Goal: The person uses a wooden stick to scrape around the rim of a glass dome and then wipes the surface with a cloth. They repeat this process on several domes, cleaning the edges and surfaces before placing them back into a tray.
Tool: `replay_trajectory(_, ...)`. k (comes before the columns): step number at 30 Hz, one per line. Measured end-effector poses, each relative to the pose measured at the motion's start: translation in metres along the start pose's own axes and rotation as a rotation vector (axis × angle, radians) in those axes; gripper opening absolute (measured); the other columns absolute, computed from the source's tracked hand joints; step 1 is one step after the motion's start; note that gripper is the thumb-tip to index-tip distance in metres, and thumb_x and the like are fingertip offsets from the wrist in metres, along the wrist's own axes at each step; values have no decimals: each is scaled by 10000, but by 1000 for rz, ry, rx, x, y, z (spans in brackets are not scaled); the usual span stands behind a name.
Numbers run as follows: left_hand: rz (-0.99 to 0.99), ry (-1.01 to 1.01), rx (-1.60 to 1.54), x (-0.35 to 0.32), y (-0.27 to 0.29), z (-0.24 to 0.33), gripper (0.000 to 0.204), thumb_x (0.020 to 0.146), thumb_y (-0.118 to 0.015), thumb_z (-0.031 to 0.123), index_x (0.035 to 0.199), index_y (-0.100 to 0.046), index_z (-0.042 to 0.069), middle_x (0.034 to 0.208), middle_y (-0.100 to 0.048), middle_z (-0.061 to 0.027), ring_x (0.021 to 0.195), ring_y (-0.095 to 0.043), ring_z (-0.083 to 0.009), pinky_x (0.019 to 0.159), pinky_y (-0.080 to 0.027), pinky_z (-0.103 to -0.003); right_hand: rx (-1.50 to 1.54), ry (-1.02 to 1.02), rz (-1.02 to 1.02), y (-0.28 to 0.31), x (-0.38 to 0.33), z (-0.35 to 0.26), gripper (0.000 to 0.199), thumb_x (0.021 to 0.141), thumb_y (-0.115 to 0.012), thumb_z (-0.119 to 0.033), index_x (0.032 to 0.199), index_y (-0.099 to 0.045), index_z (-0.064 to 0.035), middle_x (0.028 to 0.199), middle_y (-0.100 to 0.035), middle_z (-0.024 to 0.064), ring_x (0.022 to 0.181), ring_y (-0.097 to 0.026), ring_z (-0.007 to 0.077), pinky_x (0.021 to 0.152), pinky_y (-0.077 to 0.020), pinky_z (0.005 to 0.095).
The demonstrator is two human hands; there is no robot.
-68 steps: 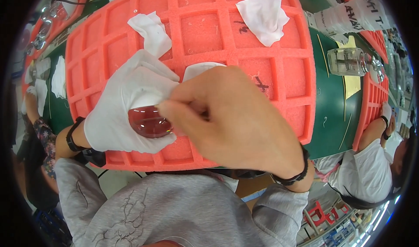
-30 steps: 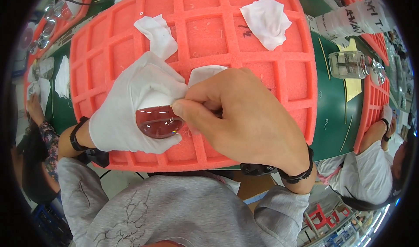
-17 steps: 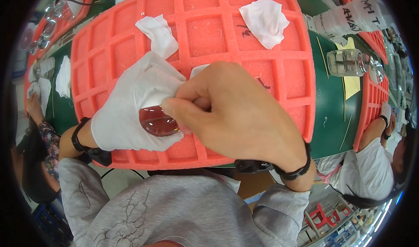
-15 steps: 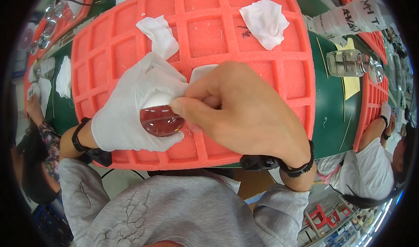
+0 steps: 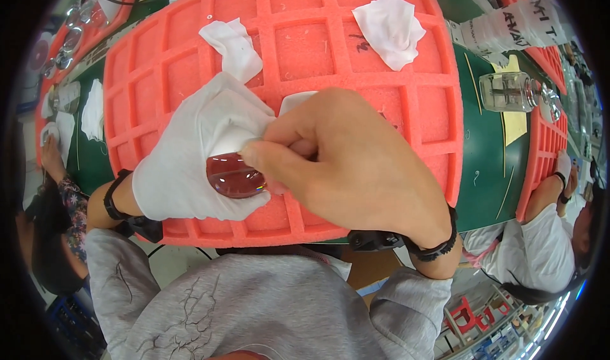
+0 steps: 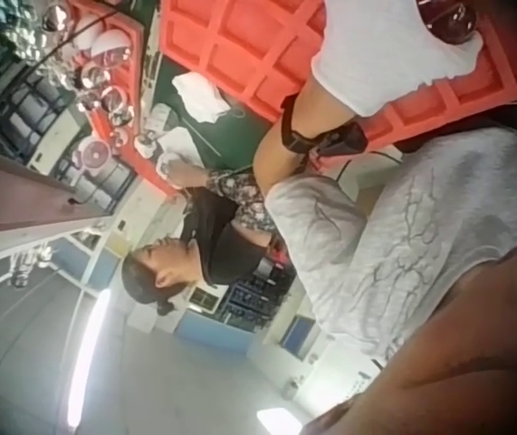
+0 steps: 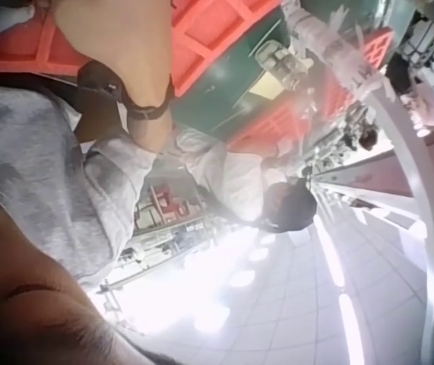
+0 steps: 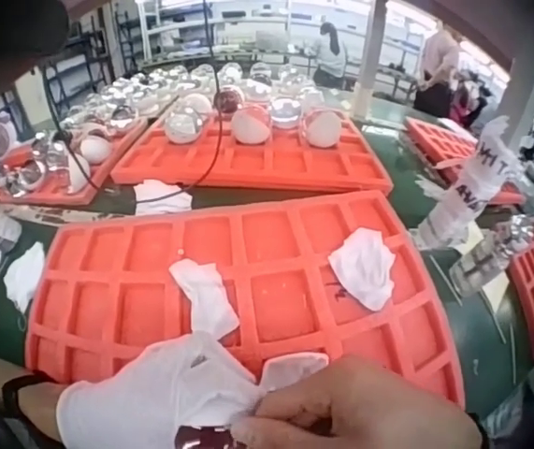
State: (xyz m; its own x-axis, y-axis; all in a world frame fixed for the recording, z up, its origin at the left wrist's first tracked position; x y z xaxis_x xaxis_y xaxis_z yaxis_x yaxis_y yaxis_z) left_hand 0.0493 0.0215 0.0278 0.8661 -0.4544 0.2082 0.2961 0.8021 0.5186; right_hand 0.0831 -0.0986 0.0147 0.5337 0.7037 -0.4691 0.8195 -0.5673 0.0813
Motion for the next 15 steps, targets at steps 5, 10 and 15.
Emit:
replay_trajectory(5, 23, 49, 29, 0, -1, -3, 536, 605, -871, 110, 1071, -607, 104, 1028, -593, -87, 920, -582, -292, 794, -480, -383, -54, 37, 0, -2, 2, -4, 288, 991, -655, -131, 762, -660, 44, 545, -547, -11, 439, -419, 28, 404, -262, 248)
replay_trajectory(10, 61, 110, 43, -2, 3, -3, 533, 604, -873, 129, 1064, -606, 106, 1015, -577, -98, 910, -576, -309, 788, -475, -399, -89, -20, 3, 6, -1, -2, 293, 986, -660, -137, 750, -650, 37, 540, -528, -20, 440, -392, 25, 409, -239, 258)
replay_trajectory(15, 28, 117, 102, -5, 1, -3, 533, 607, -868, 129, 1067, -600, 108, 1012, -572, -101, 900, -569, -318, 777, -471, -411, -36, -30, 6, -3, 0, -6, 299, 982, -663, -137, 737, -645, 32, 535, -524, -22, 438, -397, 25, 409, -245, 257)
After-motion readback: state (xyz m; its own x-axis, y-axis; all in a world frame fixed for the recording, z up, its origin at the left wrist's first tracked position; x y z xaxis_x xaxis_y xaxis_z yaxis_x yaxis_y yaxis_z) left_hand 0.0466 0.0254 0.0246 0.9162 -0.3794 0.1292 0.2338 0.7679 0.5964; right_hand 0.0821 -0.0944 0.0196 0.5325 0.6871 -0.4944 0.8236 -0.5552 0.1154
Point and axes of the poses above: each hand's wrist, its own x-axis towards the middle knuckle, its own y-axis out of the back of the hand, z = x × y, the point moved 8 cm from there along x, towards the middle knuckle
